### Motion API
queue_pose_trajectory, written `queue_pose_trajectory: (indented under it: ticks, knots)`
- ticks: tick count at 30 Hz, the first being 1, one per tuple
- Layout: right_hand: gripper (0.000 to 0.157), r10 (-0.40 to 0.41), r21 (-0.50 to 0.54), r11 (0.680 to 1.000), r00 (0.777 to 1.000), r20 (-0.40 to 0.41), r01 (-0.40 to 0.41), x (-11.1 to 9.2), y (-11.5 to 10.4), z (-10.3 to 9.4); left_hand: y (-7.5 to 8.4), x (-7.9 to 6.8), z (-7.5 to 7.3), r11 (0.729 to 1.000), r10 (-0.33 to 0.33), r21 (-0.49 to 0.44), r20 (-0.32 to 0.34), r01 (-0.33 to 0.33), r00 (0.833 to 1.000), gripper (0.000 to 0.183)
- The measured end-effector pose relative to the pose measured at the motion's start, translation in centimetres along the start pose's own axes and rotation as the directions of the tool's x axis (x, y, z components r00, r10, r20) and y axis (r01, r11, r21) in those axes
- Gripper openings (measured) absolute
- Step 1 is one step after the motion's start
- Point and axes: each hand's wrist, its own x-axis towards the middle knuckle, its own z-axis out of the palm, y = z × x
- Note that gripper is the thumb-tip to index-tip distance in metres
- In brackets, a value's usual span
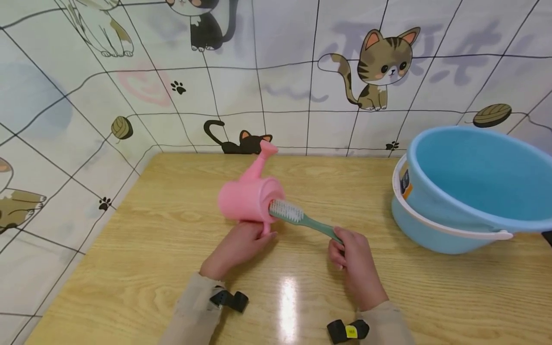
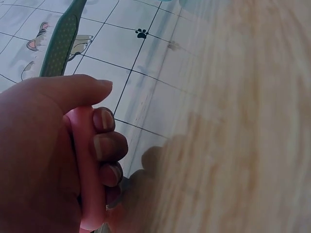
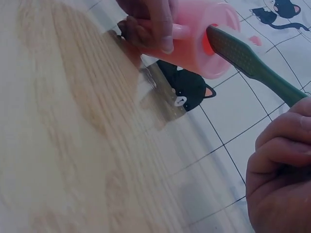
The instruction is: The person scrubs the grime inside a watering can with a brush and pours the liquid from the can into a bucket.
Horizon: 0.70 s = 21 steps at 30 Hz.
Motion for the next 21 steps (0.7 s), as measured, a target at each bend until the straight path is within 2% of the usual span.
queue_pose_trajectory:
  ticks: [5, 8, 14, 21]
  knots:
    - [0.048, -0.004, 0.042, 0.999, 0.999, 0.050, 0.002, 0.25, 0.28, -0.07, -0.09, -0.07, -0.17, 0.998, -0.021, -0.056, 0.019, 0.022, 1.000, 0.040]
    - [0.047, 0.018, 0.037, 0.999, 0.999, 0.035, -0.019, 0.26, 0.30, 0.16, -0.10, -0.10, -0.30, 0.996, -0.030, -0.086, 0.030, 0.032, 0.999, 0.039]
    - [0.049, 0.017, -0.011, 1.000, 1.000, -0.004, -0.017, 0.01, 0.17, 0.35, 0.03, -0.05, -0.40, 0.998, -0.001, -0.063, 0.045, 0.004, 0.999, 0.039]
    - [0.050, 0.002, -0.023, 1.000, 1.000, 0.001, -0.002, 0.10, 0.29, 0.63, -0.11, -0.10, -0.36, 0.999, -0.015, -0.051, 0.048, 0.018, 0.999, 0.041]
